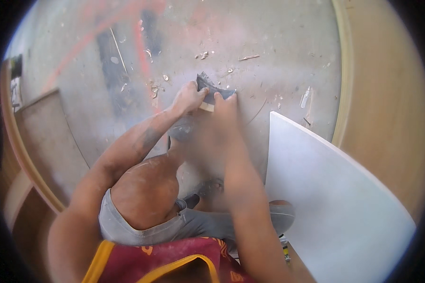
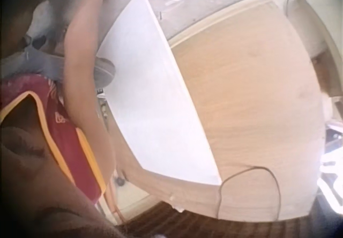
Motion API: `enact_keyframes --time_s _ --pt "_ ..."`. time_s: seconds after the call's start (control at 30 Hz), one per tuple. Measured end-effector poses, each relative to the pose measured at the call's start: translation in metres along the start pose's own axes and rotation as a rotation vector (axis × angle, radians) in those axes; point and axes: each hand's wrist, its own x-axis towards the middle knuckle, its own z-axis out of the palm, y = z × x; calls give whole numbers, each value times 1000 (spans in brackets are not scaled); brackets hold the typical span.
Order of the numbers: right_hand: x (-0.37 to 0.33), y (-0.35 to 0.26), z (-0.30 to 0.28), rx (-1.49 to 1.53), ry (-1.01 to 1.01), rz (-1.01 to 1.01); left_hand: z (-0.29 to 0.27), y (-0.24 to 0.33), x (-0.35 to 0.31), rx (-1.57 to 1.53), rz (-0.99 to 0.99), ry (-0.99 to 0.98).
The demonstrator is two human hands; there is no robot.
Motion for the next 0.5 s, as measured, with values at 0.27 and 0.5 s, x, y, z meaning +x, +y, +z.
enact_keyframes --time_s 0.27,0.5 --pt "-11 21 1 17 -28 72 1 -3 -11 96 32 -5" --pt "-14 67 -1 -68 61 -237 16 -12 -9 237 188 -44"
